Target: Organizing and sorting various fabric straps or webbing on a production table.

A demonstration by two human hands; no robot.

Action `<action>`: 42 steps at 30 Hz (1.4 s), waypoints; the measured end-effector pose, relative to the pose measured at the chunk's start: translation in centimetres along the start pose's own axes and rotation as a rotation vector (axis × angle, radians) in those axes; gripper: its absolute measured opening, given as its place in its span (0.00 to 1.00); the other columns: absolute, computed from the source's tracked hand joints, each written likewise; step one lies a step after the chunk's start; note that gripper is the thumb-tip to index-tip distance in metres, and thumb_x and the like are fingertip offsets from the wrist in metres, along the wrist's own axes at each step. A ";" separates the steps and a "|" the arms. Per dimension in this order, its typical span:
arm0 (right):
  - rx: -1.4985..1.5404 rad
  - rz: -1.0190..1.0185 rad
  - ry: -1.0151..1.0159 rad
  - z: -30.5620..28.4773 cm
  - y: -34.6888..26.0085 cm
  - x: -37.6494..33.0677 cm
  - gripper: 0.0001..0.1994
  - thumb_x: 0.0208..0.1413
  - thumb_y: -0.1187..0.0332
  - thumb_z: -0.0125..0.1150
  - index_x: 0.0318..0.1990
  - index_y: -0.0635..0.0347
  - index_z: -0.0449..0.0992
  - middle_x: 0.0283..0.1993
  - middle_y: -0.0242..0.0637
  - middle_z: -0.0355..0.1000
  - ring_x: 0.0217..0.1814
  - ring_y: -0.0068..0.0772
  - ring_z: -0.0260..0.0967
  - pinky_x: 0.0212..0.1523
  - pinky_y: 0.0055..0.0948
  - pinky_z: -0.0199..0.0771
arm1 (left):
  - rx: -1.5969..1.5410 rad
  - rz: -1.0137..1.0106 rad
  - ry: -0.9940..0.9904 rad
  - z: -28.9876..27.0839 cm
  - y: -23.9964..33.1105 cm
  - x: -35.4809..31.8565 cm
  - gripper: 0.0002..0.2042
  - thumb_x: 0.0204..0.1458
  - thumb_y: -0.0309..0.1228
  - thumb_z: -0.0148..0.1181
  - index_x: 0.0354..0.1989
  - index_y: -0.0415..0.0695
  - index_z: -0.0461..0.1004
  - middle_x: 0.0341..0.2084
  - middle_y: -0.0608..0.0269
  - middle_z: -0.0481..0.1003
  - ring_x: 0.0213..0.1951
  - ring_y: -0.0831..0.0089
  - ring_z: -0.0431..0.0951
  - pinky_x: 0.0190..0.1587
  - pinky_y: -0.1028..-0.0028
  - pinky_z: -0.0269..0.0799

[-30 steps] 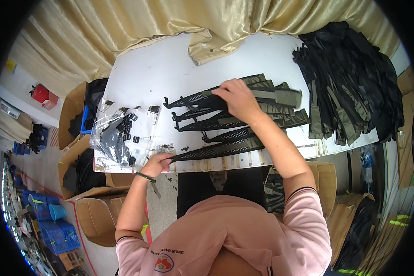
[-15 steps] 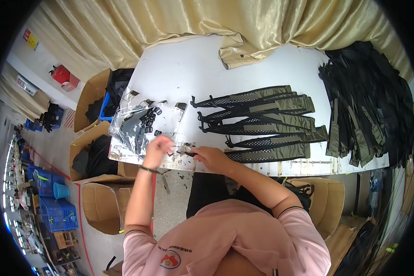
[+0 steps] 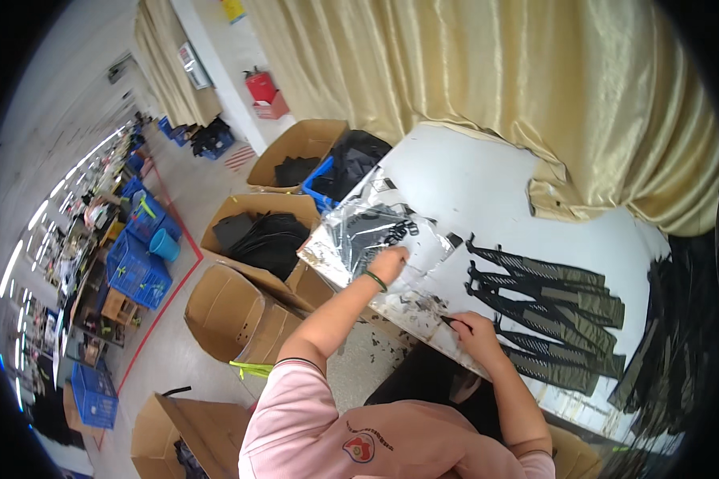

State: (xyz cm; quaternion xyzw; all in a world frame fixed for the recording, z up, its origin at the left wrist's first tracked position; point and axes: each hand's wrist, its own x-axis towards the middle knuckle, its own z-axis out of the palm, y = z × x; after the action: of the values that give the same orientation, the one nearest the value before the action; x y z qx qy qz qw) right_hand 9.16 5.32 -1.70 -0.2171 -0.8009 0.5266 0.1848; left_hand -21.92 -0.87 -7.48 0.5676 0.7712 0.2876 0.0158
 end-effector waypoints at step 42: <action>0.719 -0.016 0.069 -6.3 0.5 -6.5 0.07 0.58 0.72 0.56 0.40 0.64 0.76 0.34 0.29 0.75 0.32 0.14 0.66 0.35 0.17 0.66 | -1.900 -0.638 -0.691 1.8 22.7 -6.0 0.08 0.57 0.37 0.51 0.38 0.48 0.69 0.30 0.67 0.73 0.31 0.75 0.70 0.34 0.74 0.63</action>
State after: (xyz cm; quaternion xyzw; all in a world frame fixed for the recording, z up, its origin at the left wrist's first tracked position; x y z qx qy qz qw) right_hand 18.00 6.76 -0.22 -0.1497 -0.5594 0.7655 0.2805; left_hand 0.53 -1.04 -0.29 0.1445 0.2966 0.5780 0.7464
